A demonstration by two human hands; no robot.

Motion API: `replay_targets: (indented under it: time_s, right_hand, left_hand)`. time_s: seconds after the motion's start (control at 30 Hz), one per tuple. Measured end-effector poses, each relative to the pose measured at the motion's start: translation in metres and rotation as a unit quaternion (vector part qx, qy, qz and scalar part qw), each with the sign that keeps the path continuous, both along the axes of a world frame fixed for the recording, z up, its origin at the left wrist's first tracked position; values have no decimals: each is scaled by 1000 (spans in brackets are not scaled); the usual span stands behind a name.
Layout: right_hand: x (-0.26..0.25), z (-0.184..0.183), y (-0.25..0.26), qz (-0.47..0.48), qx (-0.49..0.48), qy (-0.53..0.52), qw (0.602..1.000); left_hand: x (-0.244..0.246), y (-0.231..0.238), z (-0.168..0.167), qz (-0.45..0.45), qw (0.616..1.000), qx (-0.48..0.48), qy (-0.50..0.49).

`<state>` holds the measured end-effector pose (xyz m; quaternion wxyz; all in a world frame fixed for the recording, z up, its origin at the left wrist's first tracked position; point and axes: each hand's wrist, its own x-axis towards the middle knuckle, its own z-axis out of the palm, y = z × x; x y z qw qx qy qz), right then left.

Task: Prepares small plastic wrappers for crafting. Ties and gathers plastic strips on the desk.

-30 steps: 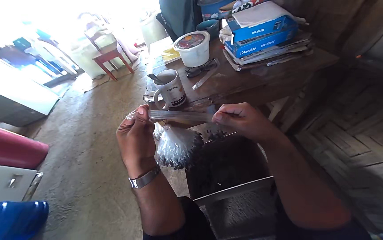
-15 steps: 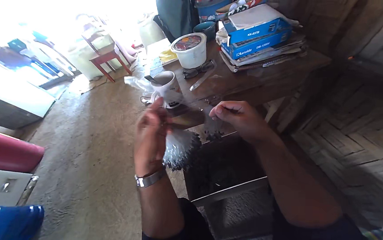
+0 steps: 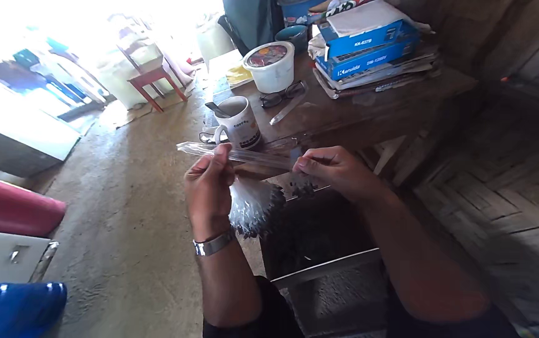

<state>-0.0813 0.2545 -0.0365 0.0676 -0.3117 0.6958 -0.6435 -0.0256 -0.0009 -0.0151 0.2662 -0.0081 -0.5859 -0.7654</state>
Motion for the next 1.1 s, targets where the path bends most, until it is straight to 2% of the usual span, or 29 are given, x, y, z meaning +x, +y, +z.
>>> replay_targets:
  time_s: [0.13,0.3,0.5,0.57,0.63,0.73,0.83,0.93,1.03,1.1]
  right_hand:
    - [-1,1,5,6,13,14,1000]
    - [-2,3,8,12,24,27,999]
    - [-5,1,9,65,30,30,997]
    - [-11,-9,8,112,59,46,991]
    - [-18,-22,7,173,130,72,974]
    - [-15,-24,3,159,223,99,957]
    - [-5,-12,-5,100,151,146,972]
    - [11,6,-13,88,52,141,985]
    - [18,5,-23,63,-7,136,989]
    - [15,2,-27,41,-33,140,989]
  left_hand:
    - [5,-15,3,39,998,41,37]
    - [11,-21,7,65,994,37,75]
    - [18,-17,11,88,991,29,97]
    - [16,-9,12,93,989,13,112]
    - [16,-1,12,88,990,-14,112]
    - [18,5,11,35,991,-101,78]
    - [19,12,9,-2,974,-225,41]
    - [18,25,7,-9,948,-316,31]
    - [18,36,5,-27,938,-344,30]
    - [13,42,2,-51,941,-329,61]
